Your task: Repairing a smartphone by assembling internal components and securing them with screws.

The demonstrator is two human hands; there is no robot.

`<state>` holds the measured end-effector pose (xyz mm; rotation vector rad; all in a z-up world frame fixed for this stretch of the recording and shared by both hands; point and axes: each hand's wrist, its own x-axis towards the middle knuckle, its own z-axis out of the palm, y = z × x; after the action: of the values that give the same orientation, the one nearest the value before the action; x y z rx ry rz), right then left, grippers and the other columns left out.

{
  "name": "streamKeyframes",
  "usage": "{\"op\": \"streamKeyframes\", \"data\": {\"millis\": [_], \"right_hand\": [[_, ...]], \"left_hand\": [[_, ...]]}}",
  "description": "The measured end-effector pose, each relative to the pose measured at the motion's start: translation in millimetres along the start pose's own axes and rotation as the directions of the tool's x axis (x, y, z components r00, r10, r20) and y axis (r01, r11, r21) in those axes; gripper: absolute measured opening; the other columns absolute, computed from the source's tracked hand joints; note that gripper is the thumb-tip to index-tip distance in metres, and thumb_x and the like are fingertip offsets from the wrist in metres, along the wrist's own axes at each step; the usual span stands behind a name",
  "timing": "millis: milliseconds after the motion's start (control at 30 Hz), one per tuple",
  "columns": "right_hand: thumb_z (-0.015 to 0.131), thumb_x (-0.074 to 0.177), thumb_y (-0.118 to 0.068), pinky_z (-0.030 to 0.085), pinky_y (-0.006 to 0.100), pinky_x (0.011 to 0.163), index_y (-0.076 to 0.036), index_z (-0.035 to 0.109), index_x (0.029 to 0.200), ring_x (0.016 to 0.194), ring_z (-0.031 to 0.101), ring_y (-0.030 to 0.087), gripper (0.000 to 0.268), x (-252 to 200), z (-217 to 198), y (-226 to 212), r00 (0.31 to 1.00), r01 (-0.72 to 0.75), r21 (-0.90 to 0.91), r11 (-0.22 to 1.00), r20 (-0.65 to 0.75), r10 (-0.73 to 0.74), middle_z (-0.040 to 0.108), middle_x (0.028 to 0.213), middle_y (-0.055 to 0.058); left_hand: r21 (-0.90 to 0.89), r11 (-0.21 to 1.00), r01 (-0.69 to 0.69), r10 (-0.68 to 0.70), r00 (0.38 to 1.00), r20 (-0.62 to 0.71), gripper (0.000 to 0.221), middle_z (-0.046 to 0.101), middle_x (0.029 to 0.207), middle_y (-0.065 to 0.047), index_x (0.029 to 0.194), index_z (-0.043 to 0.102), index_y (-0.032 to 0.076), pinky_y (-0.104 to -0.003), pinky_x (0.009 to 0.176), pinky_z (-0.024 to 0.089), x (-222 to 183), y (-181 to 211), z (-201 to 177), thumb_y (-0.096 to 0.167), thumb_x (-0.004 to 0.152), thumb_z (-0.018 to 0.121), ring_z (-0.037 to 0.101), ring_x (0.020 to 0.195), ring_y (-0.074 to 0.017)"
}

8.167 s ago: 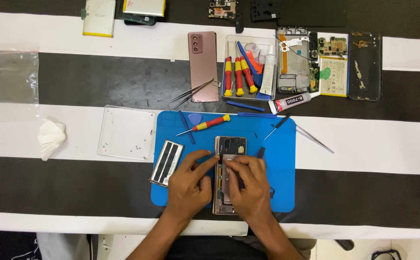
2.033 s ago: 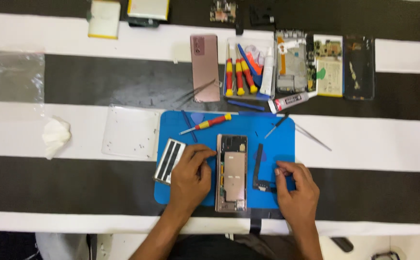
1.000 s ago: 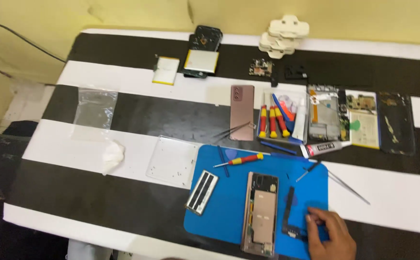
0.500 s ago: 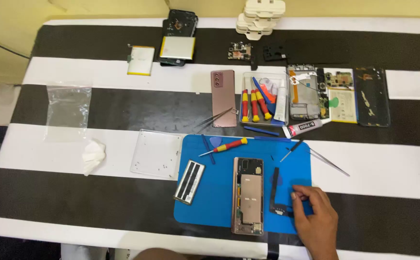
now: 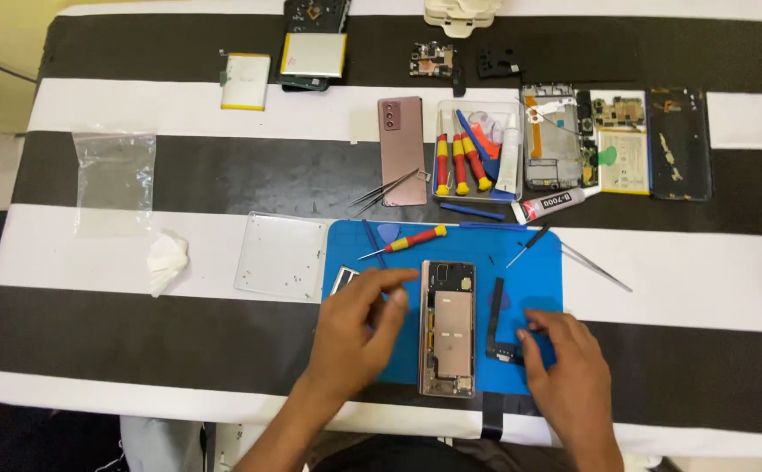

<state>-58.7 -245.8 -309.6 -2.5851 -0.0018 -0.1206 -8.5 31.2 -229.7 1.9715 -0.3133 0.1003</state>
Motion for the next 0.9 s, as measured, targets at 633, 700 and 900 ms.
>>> {"op": "streamKeyframes", "data": {"millis": [633,700,900], "right_hand": [[0.07,0.091,-0.019,0.032,0.041,0.08,-0.018,0.061,0.08,0.083,0.051,0.018,0.014,33.2,43.9,-60.9,0.955,0.221,0.227,0.948,0.145,-0.257,0.064,0.084,-0.005],[0.07,0.09,-0.017,0.031,0.04,0.08,-0.019,0.06,0.078,0.082,0.049,0.017,0.016,35.3,43.7,-63.6,0.954,0.227,0.242,0.943,0.141,-0.266,0.061,0.081,-0.006],[0.073,0.09,-0.016,0.027,0.039,0.081,-0.021,0.06,0.073,0.081,0.046,0.015,0.021,37.0,45.0,-59.6,0.956,0.186,0.306,0.934,0.162,-0.244,0.059,0.079,-0.009]], "left_hand": [[0.422,0.896,0.14,-0.19,0.979,0.08,0.06,0.059,0.129,-0.014,0.144,0.05,0.004,-0.041,0.057,0.057,-38.8,-46.5,52.4,0.039,0.096,0.057,0.071,0.082,-0.029],[0.409,0.893,0.187,-0.253,0.961,0.114,0.067,0.055,0.133,-0.015,0.149,0.043,0.004,-0.043,0.059,0.058,-35.2,-46.0,50.5,0.04,0.095,0.058,0.07,0.087,-0.0307],[0.404,0.881,0.245,-0.337,0.926,0.172,0.078,0.051,0.138,-0.017,0.156,0.029,0.003,-0.049,0.049,0.055,-31.2,-45.6,48.4,0.043,0.096,0.056,0.069,0.078,-0.034]]}}
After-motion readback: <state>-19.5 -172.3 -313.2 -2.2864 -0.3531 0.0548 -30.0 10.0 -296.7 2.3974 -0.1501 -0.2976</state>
